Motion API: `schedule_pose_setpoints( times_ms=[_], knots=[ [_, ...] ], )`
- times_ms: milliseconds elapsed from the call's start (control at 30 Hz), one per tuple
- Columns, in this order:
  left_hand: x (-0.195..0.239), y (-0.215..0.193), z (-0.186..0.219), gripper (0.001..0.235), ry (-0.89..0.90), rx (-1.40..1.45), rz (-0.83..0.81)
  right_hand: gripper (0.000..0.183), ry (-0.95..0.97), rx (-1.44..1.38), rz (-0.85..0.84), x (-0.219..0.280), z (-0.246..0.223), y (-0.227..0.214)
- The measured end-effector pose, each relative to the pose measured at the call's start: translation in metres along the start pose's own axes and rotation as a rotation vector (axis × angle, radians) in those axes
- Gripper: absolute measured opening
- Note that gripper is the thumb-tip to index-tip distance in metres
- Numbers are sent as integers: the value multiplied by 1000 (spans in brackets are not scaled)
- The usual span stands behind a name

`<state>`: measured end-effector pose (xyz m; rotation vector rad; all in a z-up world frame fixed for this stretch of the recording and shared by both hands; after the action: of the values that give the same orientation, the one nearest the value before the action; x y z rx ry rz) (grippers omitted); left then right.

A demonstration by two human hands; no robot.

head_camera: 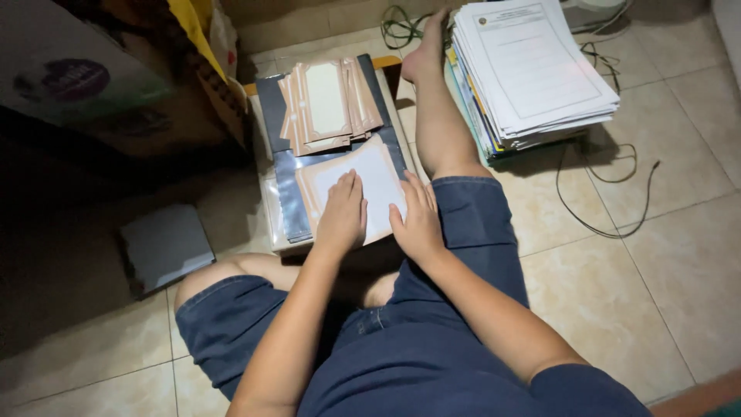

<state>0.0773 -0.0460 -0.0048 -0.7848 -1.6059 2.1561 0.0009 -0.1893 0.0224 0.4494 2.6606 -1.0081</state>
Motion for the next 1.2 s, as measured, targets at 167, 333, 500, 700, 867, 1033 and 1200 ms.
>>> schedule_pose_setpoints(
  times_ms=[167, 333, 500, 700, 867, 1033, 1200],
  knots=[
    [0, 15, -22, 48, -110, 286, 17, 31, -470, -169, 47, 9, -46, 5],
    [-3, 11, -32, 49, -131, 727, 66, 47, -603, -264, 49, 19, -45, 14],
    [-1, 10, -35, 66, -186, 826, 26, 58, -689, -340, 33, 20, -44, 13],
    [1, 21, -40, 63, -204, 822, 47, 51, -784, 22, 232, 36, -34, 18],
    [5, 13, -36, 61, -193, 793, 62, 51, -883, 0, 248, 53, -23, 33],
    [6, 29, -47, 58, -165, 784, 103, 51, -839, -124, 101, 36, -23, 28],
    [13, 65, -67, 60, -211, 1112, 161, 70, -460, -109, -263, 14, -7, 33]
  ],
)
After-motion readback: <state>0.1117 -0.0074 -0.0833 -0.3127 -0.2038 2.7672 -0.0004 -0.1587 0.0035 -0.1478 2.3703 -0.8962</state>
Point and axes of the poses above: each hand's wrist, its own x-axis away from the middle knuckle, its own y-axis out of the palm, z = x × y, the point moved 4 cm from there along -x, towards the middle knuckle, and after that the axes turned 13 degrees about -x, right-handed, at the moved point
